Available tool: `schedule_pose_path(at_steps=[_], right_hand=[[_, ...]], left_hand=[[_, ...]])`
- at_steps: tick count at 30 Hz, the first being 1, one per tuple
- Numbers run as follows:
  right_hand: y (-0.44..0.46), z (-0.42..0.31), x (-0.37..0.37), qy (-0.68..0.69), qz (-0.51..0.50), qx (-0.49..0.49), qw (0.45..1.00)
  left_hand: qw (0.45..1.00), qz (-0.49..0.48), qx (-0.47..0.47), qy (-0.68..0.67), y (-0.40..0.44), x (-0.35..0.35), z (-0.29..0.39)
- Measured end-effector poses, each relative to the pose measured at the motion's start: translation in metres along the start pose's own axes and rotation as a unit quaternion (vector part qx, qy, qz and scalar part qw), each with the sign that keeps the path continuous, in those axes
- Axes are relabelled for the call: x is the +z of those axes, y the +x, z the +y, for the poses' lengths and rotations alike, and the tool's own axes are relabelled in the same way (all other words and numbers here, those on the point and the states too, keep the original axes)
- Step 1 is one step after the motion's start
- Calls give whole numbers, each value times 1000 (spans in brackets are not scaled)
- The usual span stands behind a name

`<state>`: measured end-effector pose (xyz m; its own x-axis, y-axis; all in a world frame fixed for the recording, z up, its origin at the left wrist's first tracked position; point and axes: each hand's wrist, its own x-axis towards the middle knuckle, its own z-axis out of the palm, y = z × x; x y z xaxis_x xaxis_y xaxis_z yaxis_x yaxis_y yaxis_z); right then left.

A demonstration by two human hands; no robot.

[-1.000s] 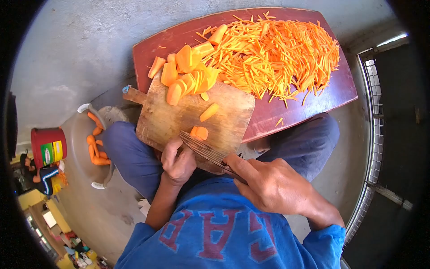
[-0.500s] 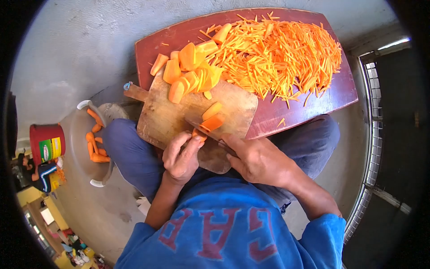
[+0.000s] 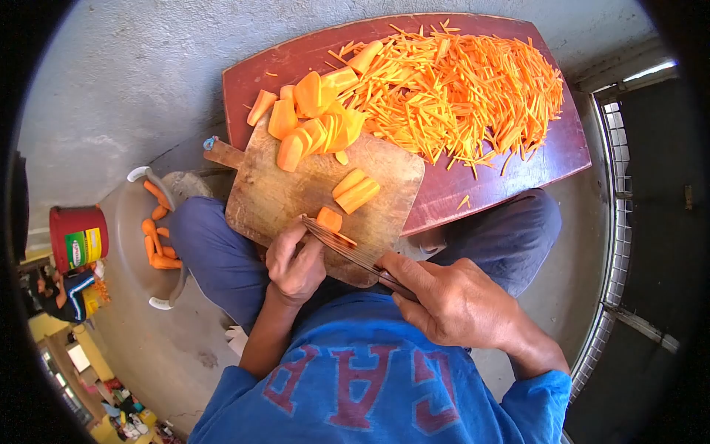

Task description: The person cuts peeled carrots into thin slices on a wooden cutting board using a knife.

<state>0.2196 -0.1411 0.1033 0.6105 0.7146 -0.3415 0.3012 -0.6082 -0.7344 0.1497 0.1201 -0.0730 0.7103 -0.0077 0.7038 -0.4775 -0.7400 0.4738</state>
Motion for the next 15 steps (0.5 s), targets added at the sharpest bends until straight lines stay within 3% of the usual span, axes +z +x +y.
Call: schedule_pose_path(at_steps=[9, 15], right_hand=[[35, 18, 24, -49, 1, -85, 995], [68, 39, 31, -48, -13, -67, 997]], left_hand=[[1000, -11, -8, 3, -4, -1, 1], [1000, 7, -20, -12, -1, 0, 3]])
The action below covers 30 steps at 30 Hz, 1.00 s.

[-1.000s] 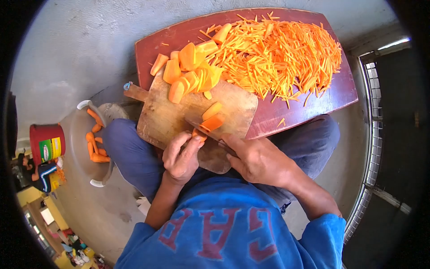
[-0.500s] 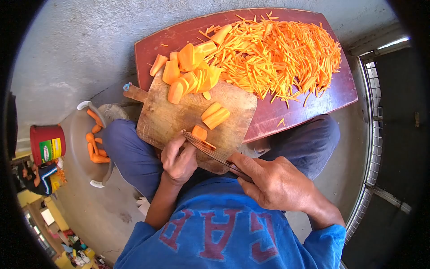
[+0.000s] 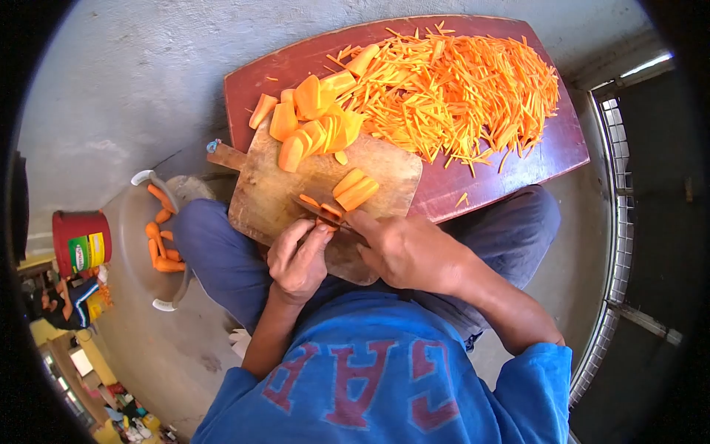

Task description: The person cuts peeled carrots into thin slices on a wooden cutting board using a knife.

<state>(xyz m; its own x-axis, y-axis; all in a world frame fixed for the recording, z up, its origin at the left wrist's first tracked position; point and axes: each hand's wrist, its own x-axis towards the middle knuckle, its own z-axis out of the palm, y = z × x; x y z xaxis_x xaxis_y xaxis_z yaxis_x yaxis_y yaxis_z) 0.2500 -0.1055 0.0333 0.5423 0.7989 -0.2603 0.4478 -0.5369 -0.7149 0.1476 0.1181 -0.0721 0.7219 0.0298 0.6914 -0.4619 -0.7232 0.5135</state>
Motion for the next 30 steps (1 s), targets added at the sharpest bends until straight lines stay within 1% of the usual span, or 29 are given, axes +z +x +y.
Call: schedule_pose_path(at_steps=[1, 4, 7, 10, 14, 20, 25, 30], right_hand=[[1, 1, -4, 37, 2, 6, 999], [-11, -6, -16, 86, 28, 22, 996], [-28, -17, -24, 104, 54, 23, 993], [-39, -31, -25, 107, 47, 17, 993], [-46, -44, -30, 45, 16, 46, 998], [-51, -48, -31, 31, 33, 34, 998], [-52, -54, -33, 19, 14, 44, 999], [-45, -48, -26, 17, -6, 39, 999]], left_hand=[[1000, 2, 0, -4, 1, 1, 0], [1000, 15, 2, -6, 0, 3, -1], [1000, 15, -14, -17, -2, 3, -3], [1000, 20, -18, -13, -4, 5, -2], [1000, 10, -11, 0, 0, 1, -2], [1000, 17, 0, 5, 1, 1, -4], [1000, 6, -4, 8, 0, -2, -4], [1000, 3, 23, 18, 0, -2, -5]])
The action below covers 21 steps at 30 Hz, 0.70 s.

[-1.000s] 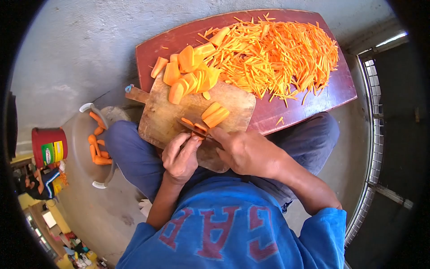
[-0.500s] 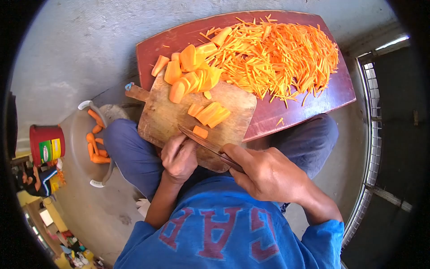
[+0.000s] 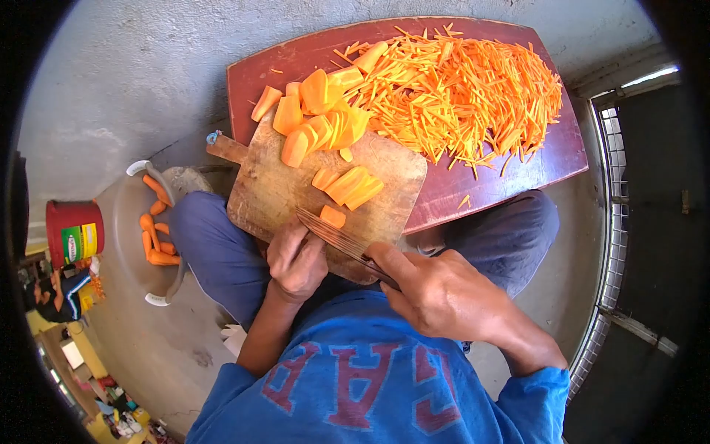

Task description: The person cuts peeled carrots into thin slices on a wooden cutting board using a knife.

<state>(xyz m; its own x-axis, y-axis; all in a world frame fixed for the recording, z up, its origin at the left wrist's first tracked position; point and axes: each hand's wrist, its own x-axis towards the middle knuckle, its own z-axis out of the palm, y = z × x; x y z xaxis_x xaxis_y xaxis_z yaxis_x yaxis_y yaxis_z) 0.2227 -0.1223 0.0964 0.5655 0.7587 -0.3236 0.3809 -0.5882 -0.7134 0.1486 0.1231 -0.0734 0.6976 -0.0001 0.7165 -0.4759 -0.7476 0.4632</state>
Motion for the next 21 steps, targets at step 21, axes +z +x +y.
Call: schedule_pose_path(at_steps=[21], right_hand=[[8, 13, 9, 55, 39, -39, 997]], left_hand=[[1000, 7, -1, 12, 2, 1, 3]])
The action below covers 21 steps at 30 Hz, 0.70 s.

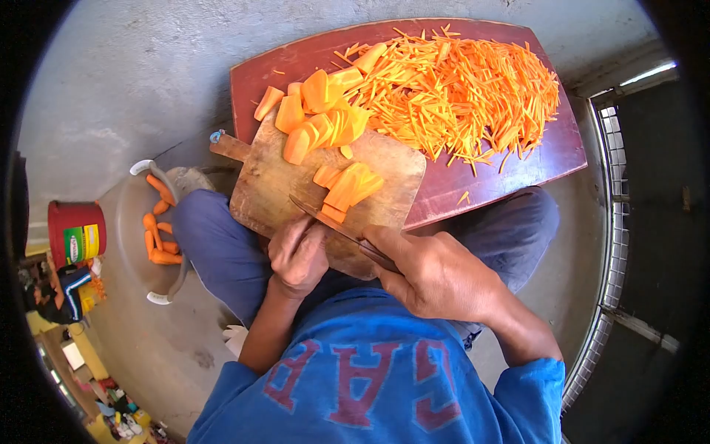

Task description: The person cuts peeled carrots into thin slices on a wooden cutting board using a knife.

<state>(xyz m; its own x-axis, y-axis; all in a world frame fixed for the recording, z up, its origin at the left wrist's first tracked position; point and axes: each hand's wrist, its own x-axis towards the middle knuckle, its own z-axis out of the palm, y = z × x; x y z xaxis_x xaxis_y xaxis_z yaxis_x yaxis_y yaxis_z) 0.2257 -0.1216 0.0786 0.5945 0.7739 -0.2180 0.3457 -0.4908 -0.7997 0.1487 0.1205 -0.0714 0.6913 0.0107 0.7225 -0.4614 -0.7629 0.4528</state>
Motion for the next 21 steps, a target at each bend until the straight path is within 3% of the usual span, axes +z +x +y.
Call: schedule_pose_path(at_steps=[9, 15, 18, 21], right_hand=[[-12, -18, -8, -33, -11, 41, 999], [1, -9, -2, -46, -35, 31, 998], [22, 7, 15, -61, -13, -24, 998], [40, 20, 19, -87, -73, 43, 993]], left_hand=[[1000, 1, 7, -12, 1, -2, -1], [1000, -6, -3, -15, 0, -3, 1], [1000, -9, -10, -25, 1, -3, 1], [999, -1, -23, -43, 1, 0, 2]])
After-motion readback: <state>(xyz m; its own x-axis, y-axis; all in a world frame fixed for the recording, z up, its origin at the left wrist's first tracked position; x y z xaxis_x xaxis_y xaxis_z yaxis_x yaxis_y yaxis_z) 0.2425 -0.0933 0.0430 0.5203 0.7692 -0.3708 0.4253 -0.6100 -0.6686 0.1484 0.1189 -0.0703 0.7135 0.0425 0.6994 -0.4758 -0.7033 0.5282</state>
